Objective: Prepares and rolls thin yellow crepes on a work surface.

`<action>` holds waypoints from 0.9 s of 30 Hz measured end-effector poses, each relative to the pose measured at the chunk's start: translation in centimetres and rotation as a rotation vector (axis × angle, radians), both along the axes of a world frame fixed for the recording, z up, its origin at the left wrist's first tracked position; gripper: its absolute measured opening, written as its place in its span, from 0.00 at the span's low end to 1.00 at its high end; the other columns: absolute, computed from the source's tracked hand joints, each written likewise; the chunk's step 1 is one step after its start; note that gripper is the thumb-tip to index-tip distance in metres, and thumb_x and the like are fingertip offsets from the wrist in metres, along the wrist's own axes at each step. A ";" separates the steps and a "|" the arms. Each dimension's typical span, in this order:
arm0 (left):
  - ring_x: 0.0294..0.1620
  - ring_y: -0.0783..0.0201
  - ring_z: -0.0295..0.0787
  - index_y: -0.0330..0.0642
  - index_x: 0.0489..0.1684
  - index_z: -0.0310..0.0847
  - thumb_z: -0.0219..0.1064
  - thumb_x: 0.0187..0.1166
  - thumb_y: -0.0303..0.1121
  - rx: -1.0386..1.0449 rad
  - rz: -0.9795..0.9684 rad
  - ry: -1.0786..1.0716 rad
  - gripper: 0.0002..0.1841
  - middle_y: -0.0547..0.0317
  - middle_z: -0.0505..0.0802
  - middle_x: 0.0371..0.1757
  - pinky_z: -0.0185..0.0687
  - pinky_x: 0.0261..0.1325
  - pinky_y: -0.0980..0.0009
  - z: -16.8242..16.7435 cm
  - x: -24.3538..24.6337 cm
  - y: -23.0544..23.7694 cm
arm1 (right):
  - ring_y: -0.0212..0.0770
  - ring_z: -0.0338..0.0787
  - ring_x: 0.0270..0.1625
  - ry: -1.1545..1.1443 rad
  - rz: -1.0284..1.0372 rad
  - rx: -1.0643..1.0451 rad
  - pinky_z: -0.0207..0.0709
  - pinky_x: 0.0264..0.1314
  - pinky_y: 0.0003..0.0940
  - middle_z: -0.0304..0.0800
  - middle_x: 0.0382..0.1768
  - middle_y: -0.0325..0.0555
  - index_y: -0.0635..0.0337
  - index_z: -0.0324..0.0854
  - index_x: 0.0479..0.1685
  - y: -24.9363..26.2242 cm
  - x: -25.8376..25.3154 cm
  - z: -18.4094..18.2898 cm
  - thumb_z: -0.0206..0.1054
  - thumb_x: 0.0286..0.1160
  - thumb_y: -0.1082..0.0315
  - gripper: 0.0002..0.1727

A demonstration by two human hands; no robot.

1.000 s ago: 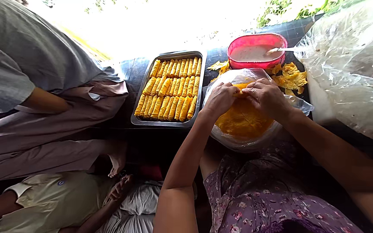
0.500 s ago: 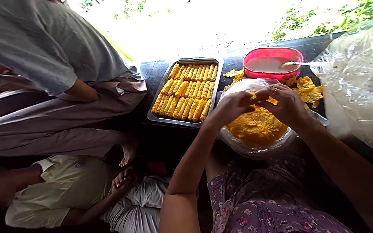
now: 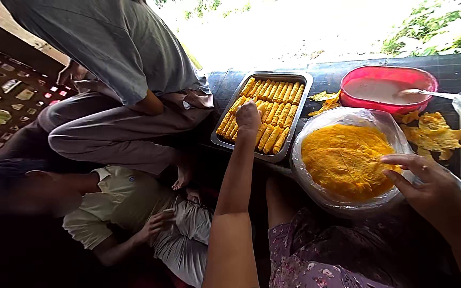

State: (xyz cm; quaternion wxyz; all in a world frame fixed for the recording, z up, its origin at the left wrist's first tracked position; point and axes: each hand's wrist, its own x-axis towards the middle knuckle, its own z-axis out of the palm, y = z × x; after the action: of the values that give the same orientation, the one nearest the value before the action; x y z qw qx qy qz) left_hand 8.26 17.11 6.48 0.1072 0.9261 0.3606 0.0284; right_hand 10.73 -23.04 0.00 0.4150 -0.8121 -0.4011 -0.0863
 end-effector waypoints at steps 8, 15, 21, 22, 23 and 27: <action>0.72 0.34 0.82 0.26 0.66 0.80 0.71 0.80 0.34 0.045 0.023 -0.016 0.22 0.28 0.85 0.67 0.75 0.74 0.42 -1.2 1.3 -0.1 | 0.52 0.92 0.59 -0.038 0.080 0.006 0.79 0.68 0.40 0.96 0.51 0.56 0.64 0.92 0.46 -0.3 -0.6 -0.1 0.61 0.81 0.63 0.16; 0.81 0.25 0.69 0.24 0.75 0.73 0.69 0.82 0.34 0.078 0.005 0.036 0.27 0.21 0.78 0.75 0.66 0.79 0.35 -1.3 0.8 0.1 | 0.47 0.91 0.60 -0.042 0.059 0.024 0.77 0.70 0.33 0.96 0.49 0.55 0.63 0.92 0.45 -2.0 -2.0 0.8 0.60 0.84 0.66 0.14; 0.80 0.27 0.71 0.24 0.74 0.74 0.69 0.81 0.32 0.128 0.044 0.037 0.26 0.22 0.78 0.75 0.70 0.78 0.38 -1.9 2.0 -0.1 | 0.50 0.90 0.64 -0.133 0.029 0.020 0.76 0.74 0.37 0.95 0.51 0.54 0.62 0.92 0.48 -0.8 -3.8 -0.4 0.63 0.82 0.65 0.13; 0.80 0.27 0.71 0.25 0.74 0.74 0.70 0.80 0.32 0.134 0.047 0.042 0.27 0.23 0.78 0.75 0.70 0.77 0.38 -1.8 2.1 0.0 | 0.51 0.90 0.64 -0.165 0.048 0.005 0.76 0.74 0.38 0.95 0.51 0.54 0.62 0.92 0.48 -0.5 -3.8 -0.7 0.64 0.82 0.64 0.13; 0.80 0.27 0.71 0.25 0.75 0.74 0.71 0.80 0.33 0.137 0.041 0.045 0.27 0.23 0.78 0.75 0.70 0.76 0.37 -1.7 2.0 0.0 | 0.51 0.90 0.64 -0.193 0.065 -0.014 0.76 0.74 0.39 0.95 0.52 0.54 0.62 0.92 0.48 -0.3 -3.8 -1.0 0.65 0.82 0.62 0.14; 0.78 0.26 0.72 0.26 0.73 0.77 0.70 0.81 0.38 0.081 -0.193 -0.119 0.27 0.23 0.81 0.71 0.65 0.77 0.33 0.4 -0.1 -3.0 | 0.52 0.90 0.63 -0.255 0.107 -0.057 0.78 0.73 0.42 0.95 0.51 0.52 0.61 0.94 0.45 0.2 -3.1 -1.5 0.65 0.82 0.62 0.14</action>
State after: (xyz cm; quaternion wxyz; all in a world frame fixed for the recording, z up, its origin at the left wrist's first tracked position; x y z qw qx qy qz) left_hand 8.14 14.14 6.87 0.0929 0.9567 0.2614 0.0877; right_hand 7.62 -22.82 -1.54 0.3415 -0.7835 -0.4955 -0.1550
